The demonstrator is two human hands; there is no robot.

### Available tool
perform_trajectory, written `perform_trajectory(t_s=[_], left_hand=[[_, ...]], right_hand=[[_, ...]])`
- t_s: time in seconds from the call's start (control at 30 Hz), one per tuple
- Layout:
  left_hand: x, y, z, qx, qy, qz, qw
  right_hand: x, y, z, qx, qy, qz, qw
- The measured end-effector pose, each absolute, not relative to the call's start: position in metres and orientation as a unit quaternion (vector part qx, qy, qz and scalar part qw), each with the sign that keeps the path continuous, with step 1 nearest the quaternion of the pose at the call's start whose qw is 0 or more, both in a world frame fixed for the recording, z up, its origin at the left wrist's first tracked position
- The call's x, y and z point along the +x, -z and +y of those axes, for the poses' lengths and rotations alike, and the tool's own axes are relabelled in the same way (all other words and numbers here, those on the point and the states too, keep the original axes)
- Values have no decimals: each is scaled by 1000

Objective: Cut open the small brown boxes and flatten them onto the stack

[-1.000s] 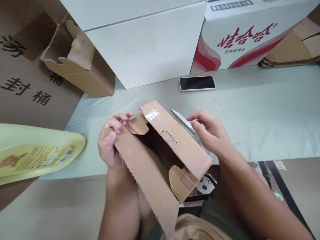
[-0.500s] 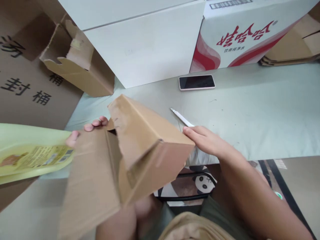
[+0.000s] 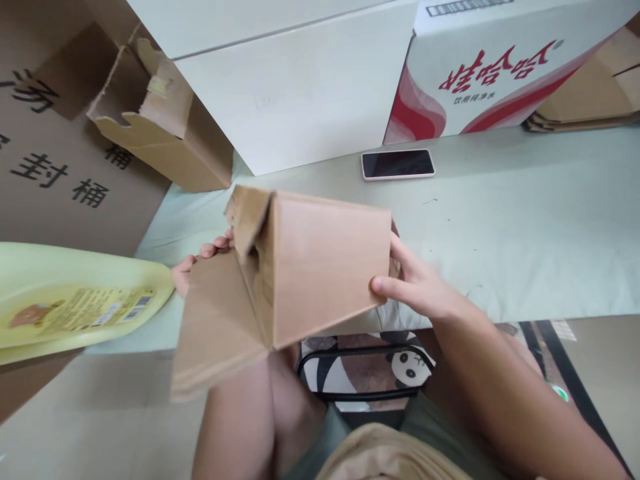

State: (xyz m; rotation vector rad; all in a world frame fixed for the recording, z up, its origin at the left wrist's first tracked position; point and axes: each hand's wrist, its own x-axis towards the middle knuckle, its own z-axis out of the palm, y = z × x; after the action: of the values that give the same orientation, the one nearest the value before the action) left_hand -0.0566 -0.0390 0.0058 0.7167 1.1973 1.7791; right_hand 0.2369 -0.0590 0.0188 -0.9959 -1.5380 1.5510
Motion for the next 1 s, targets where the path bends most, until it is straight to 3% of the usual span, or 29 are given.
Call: perform_trajectory(t_s=[0.2, 0.4, 0.6, 0.73, 1.0], left_hand=[[-53, -15, -29, 225, -747, 481, 400], [-49, -8, -20, 244, -764, 518, 298], [-28, 4, -34, 364, -590, 571, 439], [-20, 10, -39, 382, -511, 580, 506], [-20, -2, -37, 327, -573, 535, 528]], right_hand=[[242, -15, -61, -392, -579, -604, 382], [247, -6, -53, -533, -402, -671, 323], [245, -3, -46, -579, -263, -733, 242], [245, -3, -47, -585, -306, -713, 236], [245, 5, -48, -568, -374, -666, 306]])
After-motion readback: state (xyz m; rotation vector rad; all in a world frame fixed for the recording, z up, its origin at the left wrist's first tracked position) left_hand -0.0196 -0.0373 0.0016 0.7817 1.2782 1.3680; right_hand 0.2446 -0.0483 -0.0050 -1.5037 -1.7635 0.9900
